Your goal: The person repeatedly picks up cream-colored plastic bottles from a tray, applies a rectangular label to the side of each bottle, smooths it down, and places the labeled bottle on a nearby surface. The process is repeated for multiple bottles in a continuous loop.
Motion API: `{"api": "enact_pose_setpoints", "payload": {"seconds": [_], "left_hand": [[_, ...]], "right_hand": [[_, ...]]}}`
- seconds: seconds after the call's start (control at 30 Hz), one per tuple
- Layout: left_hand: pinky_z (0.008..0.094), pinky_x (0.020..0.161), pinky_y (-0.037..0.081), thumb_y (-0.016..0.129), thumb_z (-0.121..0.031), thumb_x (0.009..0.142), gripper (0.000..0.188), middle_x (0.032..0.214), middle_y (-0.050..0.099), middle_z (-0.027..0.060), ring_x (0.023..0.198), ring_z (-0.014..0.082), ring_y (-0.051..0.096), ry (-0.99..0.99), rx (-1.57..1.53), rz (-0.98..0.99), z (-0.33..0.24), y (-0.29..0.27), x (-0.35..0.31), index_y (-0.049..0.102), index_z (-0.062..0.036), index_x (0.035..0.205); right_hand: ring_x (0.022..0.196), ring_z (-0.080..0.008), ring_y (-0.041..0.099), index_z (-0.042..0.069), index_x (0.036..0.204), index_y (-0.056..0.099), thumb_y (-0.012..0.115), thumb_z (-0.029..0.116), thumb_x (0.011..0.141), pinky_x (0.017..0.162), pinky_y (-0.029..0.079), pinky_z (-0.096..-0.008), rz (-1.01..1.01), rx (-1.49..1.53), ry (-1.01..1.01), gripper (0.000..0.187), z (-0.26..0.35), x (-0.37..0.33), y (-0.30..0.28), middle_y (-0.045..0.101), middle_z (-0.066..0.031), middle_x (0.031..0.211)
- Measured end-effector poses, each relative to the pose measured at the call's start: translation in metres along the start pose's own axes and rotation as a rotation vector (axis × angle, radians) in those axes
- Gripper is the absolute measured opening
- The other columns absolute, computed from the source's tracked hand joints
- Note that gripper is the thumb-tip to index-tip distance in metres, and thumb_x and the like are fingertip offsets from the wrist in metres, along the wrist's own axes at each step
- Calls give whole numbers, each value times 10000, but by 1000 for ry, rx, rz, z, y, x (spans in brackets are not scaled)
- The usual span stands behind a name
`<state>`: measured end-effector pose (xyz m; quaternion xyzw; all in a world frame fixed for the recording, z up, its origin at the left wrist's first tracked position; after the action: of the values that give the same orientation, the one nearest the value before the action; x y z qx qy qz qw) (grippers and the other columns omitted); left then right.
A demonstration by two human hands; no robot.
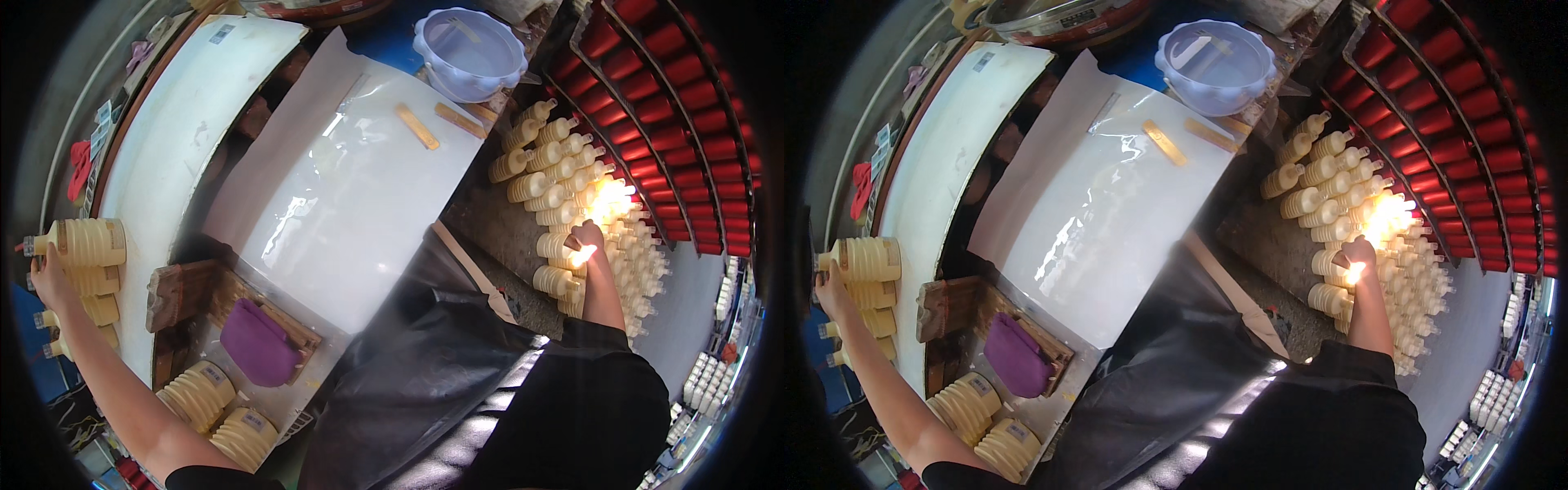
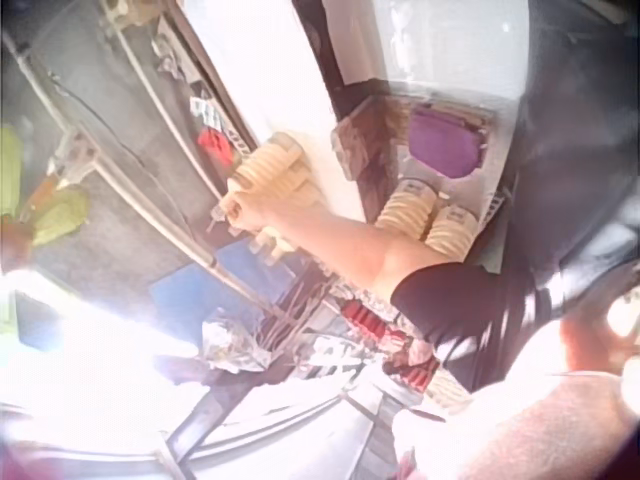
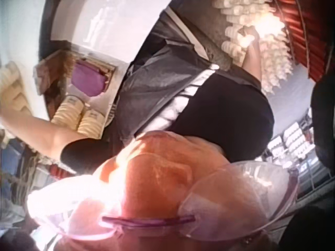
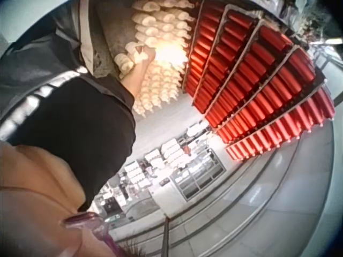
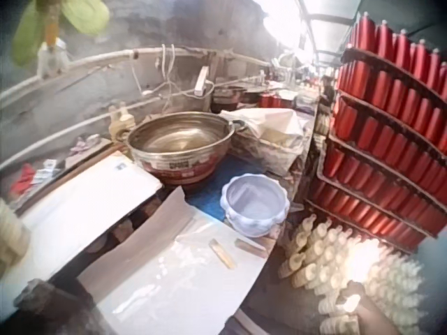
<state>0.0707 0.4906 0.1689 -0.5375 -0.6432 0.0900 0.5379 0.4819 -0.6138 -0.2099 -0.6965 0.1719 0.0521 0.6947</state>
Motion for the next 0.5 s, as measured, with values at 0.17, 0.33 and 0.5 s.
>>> {"api": "enact_pose_setpoints", "payload": {"seconds": [0.17, 0.33, 0.5], "left_hand": [[348, 1042, 469, 736, -347, 940, 779, 1385, 631, 87, 1233, 232, 614, -82, -279, 10, -38, -23, -39, 386, -11, 1549], [315, 1051, 447, 680, -201, 999, 534, 1341, 629, 73, 1194, 166, 601, -62, -548, 138, -102, -44, -90, 492, -15, 1463], [280, 1007, 465, 634, -169, 1039, 286, 1149, 714, 51, 1093, 110, 632, 64, -559, 329, -170, -85, -153, 669, -27, 1285]], "right_hand": [[960, -407, 719, -12, 1204, 653, 731, 328, 866, 860, 556, -454, 211, 357, 147, 486, 24, -3, 6, 734, -270, 989], [1093, -406, 667, 18, 1339, 579, 707, 396, 904, 928, 529, -481, -201, 231, -214, 591, 120, 18, -10, 694, -245, 1178], [1178, -416, 632, 72, 1460, 509, 646, 421, 949, 984, 510, -490, -175, 182, -249, 634, 195, 74, -15, 652, -249, 1290]]}}
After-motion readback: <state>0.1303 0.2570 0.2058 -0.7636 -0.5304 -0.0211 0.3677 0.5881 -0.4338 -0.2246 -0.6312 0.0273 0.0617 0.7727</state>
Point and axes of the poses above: each hand's wrist, its own x-axis towards the middle knuckle, its own y-axis out of the palm, z = x × y, the point moved 1 cm from there along x, towards the middle knuckle
